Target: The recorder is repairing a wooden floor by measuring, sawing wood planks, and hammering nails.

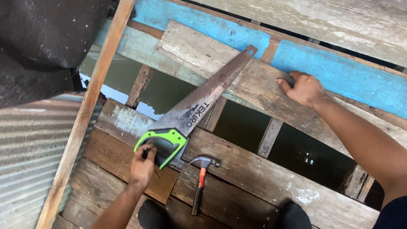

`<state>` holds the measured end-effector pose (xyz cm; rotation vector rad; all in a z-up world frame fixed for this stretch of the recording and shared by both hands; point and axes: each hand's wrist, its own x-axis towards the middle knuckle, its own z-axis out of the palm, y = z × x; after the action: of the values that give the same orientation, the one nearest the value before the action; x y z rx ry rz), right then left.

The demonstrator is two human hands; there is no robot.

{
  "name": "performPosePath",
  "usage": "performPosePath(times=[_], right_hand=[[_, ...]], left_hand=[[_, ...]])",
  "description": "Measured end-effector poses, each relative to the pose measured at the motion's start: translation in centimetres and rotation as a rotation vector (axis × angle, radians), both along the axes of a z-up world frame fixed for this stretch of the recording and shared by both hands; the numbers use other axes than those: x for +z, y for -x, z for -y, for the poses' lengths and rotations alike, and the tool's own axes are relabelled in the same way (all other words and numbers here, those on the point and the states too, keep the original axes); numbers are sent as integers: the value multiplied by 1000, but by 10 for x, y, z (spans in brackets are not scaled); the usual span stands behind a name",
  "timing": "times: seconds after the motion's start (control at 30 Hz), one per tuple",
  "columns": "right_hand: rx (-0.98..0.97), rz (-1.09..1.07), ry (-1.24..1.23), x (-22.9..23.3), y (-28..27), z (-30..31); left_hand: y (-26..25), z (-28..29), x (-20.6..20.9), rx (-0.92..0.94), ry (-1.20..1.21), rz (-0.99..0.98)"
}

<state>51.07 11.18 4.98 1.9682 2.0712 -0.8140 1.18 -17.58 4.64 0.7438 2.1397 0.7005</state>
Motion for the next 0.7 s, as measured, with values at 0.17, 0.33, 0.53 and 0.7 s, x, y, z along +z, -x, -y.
performPosePath(times=[0.17,0.33,0.53,0.7], right_hand=[[18,-62,-165,-7,-5,4],[79,-119,-310,-1,5,8],[170,-97,-294,14,34,5],[112,-122,-296,3,59,-7]], left_hand=[[8,12,-12,6,-42,472],[-12,9,17,-548,404,-229],[-31,-9,41,-850,664,-509],[-40,0,62,-1190,366,-770]])
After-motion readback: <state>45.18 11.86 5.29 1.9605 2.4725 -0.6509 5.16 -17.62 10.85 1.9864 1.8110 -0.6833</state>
